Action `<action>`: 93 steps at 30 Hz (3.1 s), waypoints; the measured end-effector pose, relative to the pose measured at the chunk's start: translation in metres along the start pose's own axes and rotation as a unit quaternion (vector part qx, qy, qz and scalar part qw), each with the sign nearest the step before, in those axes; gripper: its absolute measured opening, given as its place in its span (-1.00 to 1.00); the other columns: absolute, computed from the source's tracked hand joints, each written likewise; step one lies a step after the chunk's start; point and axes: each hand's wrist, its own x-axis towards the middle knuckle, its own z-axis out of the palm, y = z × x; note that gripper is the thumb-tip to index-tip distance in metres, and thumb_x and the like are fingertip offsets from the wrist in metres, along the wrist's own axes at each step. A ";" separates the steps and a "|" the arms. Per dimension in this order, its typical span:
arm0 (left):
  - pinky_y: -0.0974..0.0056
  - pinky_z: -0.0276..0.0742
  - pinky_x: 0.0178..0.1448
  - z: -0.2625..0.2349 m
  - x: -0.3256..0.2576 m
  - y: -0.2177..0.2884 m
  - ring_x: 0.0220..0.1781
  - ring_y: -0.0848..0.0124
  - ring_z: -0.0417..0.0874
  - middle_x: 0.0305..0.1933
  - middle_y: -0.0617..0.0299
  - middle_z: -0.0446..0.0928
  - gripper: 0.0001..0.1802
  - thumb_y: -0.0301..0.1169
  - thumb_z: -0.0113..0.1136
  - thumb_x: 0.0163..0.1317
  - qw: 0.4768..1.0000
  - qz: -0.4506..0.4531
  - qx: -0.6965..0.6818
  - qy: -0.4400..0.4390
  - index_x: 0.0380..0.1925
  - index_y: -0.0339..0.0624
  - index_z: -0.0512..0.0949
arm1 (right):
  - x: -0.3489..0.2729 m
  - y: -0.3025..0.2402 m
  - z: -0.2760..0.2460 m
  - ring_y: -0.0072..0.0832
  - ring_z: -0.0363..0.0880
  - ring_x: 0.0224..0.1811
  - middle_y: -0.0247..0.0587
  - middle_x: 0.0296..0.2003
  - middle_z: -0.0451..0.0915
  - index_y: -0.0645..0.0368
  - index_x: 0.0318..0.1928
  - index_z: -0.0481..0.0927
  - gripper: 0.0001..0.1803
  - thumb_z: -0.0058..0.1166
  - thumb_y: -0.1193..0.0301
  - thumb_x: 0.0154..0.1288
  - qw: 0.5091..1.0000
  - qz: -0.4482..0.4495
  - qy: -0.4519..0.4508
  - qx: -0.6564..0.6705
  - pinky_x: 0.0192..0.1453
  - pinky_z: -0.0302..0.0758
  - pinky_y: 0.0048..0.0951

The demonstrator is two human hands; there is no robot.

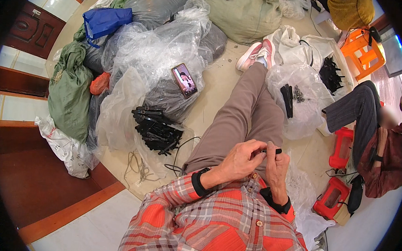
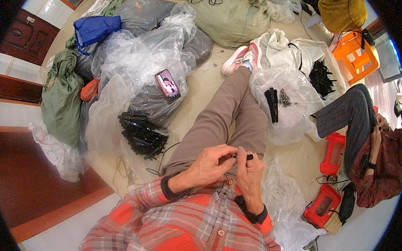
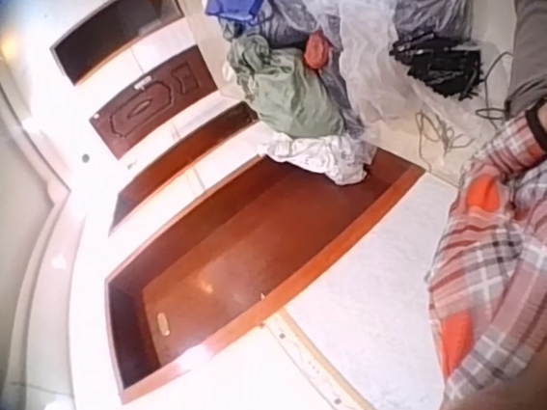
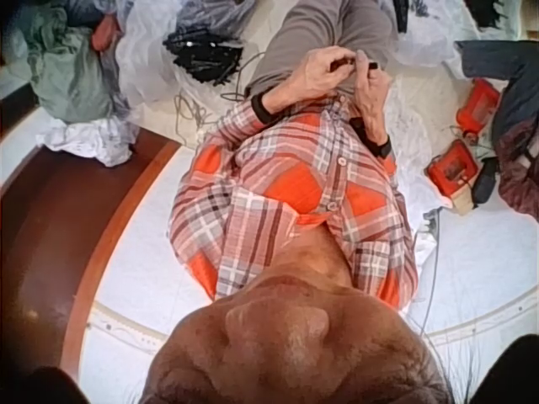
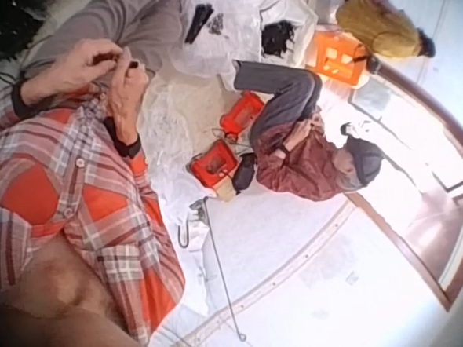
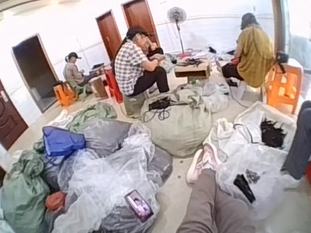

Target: The worker is assembling or quality checking small black shoe components, possibly clips or straps.

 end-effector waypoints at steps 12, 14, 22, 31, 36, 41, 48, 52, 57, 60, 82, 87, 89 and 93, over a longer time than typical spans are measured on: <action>0.44 0.44 -0.30 0.001 0.002 0.002 -0.36 0.60 0.52 -0.41 0.22 0.56 -0.74 -0.41 0.05 0.20 0.992 -0.077 -0.096 -0.019 -0.16 -0.35 0.49 | 0.000 -0.004 -0.003 -0.46 0.33 -0.63 -0.14 -0.67 0.43 0.32 -0.56 0.46 -0.65 -0.07 0.34 0.31 0.999 0.042 0.000 0.021 -0.54 0.24 -0.39; 0.48 0.43 -0.32 0.004 0.002 -0.007 -0.39 0.63 0.50 -0.41 0.27 0.55 -0.73 -0.39 0.06 0.21 0.990 -0.065 -0.124 -0.012 -0.17 -0.35 0.49 | 0.000 -0.005 -0.003 -0.47 0.33 -0.64 -0.14 -0.67 0.43 0.33 -0.55 0.46 -0.66 -0.07 0.34 0.31 0.999 0.038 0.002 0.017 -0.54 0.24 -0.39; 0.49 0.39 -0.35 0.006 0.006 -0.010 -0.43 0.66 0.45 -0.46 0.33 0.50 -0.75 -0.40 0.06 0.22 0.985 -0.063 -0.158 -0.026 -0.19 -0.37 0.49 | 0.000 -0.003 -0.004 -0.54 0.29 -0.66 -0.19 -0.71 0.40 0.33 -0.55 0.46 -0.64 -0.09 0.33 0.33 0.999 0.049 0.003 0.020 -0.58 0.22 -0.43; 0.48 0.32 -0.37 0.007 0.008 -0.013 -0.45 0.66 0.35 -0.50 0.38 0.44 -0.77 -0.42 0.09 0.19 0.991 -0.051 -0.119 -0.013 -0.21 -0.36 0.48 | 0.000 0.001 -0.001 -0.55 0.30 -0.67 -0.19 -0.72 0.40 0.32 -0.56 0.45 -0.67 -0.05 0.37 0.30 1.000 0.014 0.009 0.006 -0.59 0.22 -0.42; 0.49 0.33 -0.36 0.007 0.008 -0.015 -0.42 0.67 0.37 -0.48 0.38 0.45 -0.77 -0.44 0.09 0.18 0.990 -0.058 -0.130 -0.016 -0.21 -0.36 0.47 | 0.002 -0.001 0.000 -0.52 0.30 -0.68 -0.18 -0.72 0.39 0.32 -0.54 0.45 -0.70 -0.04 0.38 0.30 1.000 0.006 0.006 -0.001 -0.60 0.21 -0.41; 0.51 0.35 -0.33 0.008 0.009 -0.020 -0.39 0.68 0.39 -0.44 0.39 0.46 -0.79 -0.47 0.07 0.20 0.984 -0.060 -0.168 -0.022 -0.21 -0.37 0.47 | 0.003 -0.004 -0.001 -0.50 0.29 -0.69 -0.18 -0.71 0.40 0.32 -0.53 0.46 -0.70 -0.05 0.39 0.30 1.000 -0.001 0.004 -0.005 -0.60 0.20 -0.41; 0.51 0.40 -0.32 0.007 0.008 -0.022 -0.38 0.67 0.44 -0.40 0.36 0.49 -0.81 -0.48 0.05 0.21 0.981 -0.071 -0.179 -0.031 -0.23 -0.38 0.47 | 0.003 -0.003 -0.001 -0.44 0.38 -0.67 -0.16 -0.70 0.44 0.31 -0.52 0.49 -0.73 -0.03 0.40 0.28 1.000 -0.020 0.005 -0.019 -0.59 0.25 -0.41; 0.50 0.43 -0.31 0.007 0.008 -0.024 -0.38 0.65 0.47 -0.39 0.31 0.52 -0.80 -0.47 0.05 0.21 0.981 -0.068 -0.181 -0.035 -0.24 -0.40 0.48 | 0.002 -0.005 -0.001 -0.45 0.40 -0.66 -0.17 -0.70 0.45 0.30 -0.54 0.50 -0.72 -0.02 0.40 0.28 1.000 -0.014 0.001 -0.013 -0.58 0.27 -0.41; 0.49 0.46 -0.28 0.004 0.008 -0.020 -0.35 0.62 0.50 -0.37 0.26 0.54 -0.79 -0.45 0.06 0.21 0.979 -0.077 -0.184 -0.040 -0.24 -0.41 0.48 | 0.001 -0.005 -0.001 -0.47 0.37 -0.68 -0.17 -0.71 0.43 0.30 -0.57 0.48 -0.70 -0.02 0.39 0.28 1.000 -0.006 0.004 -0.010 -0.59 0.25 -0.41; 0.48 0.47 -0.27 0.004 0.008 -0.022 -0.35 0.61 0.51 -0.37 0.26 0.54 -0.78 -0.45 0.07 0.20 0.985 -0.076 -0.152 -0.044 -0.24 -0.41 0.48 | 0.001 -0.004 -0.001 -0.48 0.34 -0.69 -0.18 -0.72 0.41 0.30 -0.59 0.47 -0.69 -0.02 0.39 0.28 1.000 -0.007 0.005 -0.012 -0.59 0.24 -0.41; 0.51 0.37 -0.34 0.003 0.005 -0.027 -0.39 0.67 0.44 -0.42 0.35 0.48 -0.77 -0.41 0.09 0.20 0.976 -0.081 -0.196 -0.051 -0.22 -0.34 0.46 | 0.001 -0.008 0.002 -0.38 0.36 -0.67 -0.14 -0.69 0.44 0.32 -0.58 0.45 -0.70 -0.03 0.42 0.27 1.000 -0.013 -0.016 -0.019 -0.57 0.24 -0.36; 0.51 0.35 -0.37 -0.024 -0.010 -0.013 -0.38 0.67 0.43 -0.39 0.37 0.46 -0.76 -0.39 0.10 0.21 0.957 -0.119 -0.259 -0.056 -0.18 -0.28 0.42 | 0.002 -0.007 0.002 -0.45 0.28 -0.69 -0.16 -0.74 0.36 0.32 -0.61 0.41 -0.67 -0.02 0.40 0.27 1.000 -0.015 -0.004 -0.014 -0.59 0.19 -0.37; 0.49 0.34 -0.39 -0.048 -0.026 -0.012 -0.43 0.66 0.42 -0.43 0.38 0.46 -0.86 -0.41 0.08 0.21 0.970 -0.145 -0.182 -0.076 -0.31 -0.25 0.44 | 0.003 -0.004 -0.001 -0.48 0.25 -0.70 -0.18 -0.75 0.32 0.32 -0.63 0.39 -0.65 -0.02 0.40 0.27 1.000 -0.001 0.005 -0.012 -0.60 0.17 -0.39; 0.42 0.34 -0.47 -0.103 -0.088 -0.018 -0.51 0.63 0.42 -0.62 0.38 0.41 -0.75 -0.31 0.08 0.15 0.919 -0.252 0.119 -0.278 -0.58 -0.26 0.44 | 0.004 -0.002 0.000 -0.57 0.16 -0.69 -0.24 -0.76 0.24 0.31 -0.64 0.34 -0.63 -0.02 0.39 0.28 1.000 0.010 0.003 0.008 -0.61 0.12 -0.43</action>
